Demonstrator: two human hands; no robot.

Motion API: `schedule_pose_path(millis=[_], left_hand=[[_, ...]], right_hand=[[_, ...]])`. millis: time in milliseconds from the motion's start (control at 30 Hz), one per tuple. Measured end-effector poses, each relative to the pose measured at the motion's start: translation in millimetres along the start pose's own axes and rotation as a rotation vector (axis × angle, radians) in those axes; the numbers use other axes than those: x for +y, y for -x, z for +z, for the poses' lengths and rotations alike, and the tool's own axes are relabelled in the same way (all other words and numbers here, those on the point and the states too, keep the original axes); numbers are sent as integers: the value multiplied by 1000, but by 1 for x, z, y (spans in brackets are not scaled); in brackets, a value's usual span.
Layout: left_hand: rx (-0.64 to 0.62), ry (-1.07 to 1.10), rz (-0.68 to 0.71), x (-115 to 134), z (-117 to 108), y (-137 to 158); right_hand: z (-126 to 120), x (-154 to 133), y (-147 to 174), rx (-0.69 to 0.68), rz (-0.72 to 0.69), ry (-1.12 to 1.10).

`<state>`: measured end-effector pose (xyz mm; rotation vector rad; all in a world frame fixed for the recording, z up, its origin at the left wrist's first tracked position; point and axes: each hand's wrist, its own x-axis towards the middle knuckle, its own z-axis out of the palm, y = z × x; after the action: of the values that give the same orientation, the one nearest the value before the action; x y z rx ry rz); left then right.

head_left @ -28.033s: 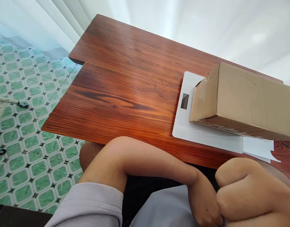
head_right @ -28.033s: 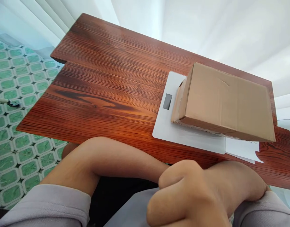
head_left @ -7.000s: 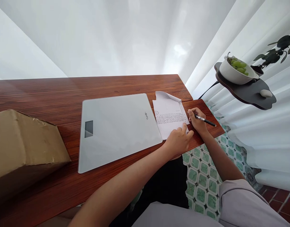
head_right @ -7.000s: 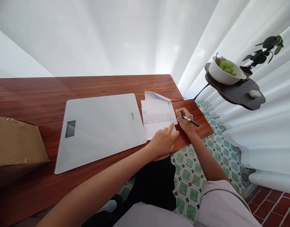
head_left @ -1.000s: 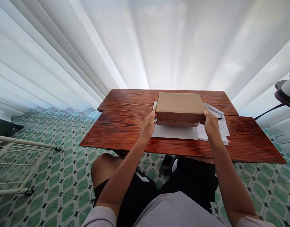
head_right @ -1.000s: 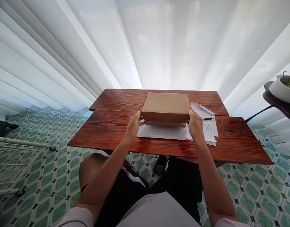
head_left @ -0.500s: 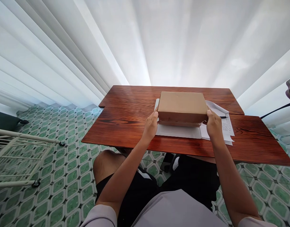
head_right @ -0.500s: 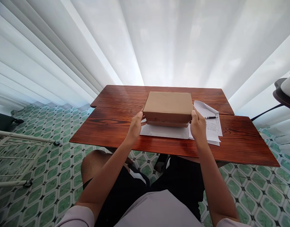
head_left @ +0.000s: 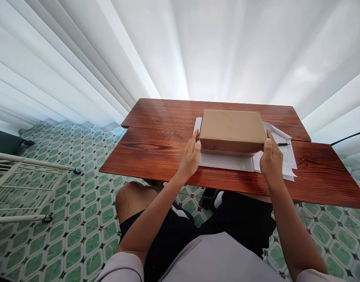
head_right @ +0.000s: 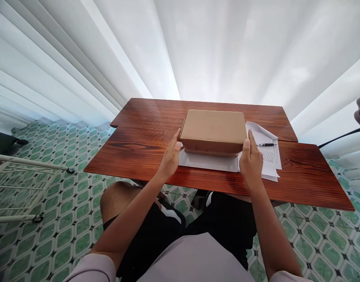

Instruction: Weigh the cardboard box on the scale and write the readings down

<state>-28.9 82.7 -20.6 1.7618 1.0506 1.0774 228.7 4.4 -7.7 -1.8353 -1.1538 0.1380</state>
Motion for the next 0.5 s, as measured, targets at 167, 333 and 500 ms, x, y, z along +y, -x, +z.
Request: schedule_pose_path(millis=[167, 333, 500], left_hand=[[249, -261, 506, -4, -8, 21], [-284, -330, 878, 23, -1, 39], [-1269, 76, 1002, 48, 32, 71]], right_hand=[[-11, -15, 12, 239, -348, 47], [-2, -37, 36, -15, -906, -34], [31, -57, 62, -430, -1182, -186]])
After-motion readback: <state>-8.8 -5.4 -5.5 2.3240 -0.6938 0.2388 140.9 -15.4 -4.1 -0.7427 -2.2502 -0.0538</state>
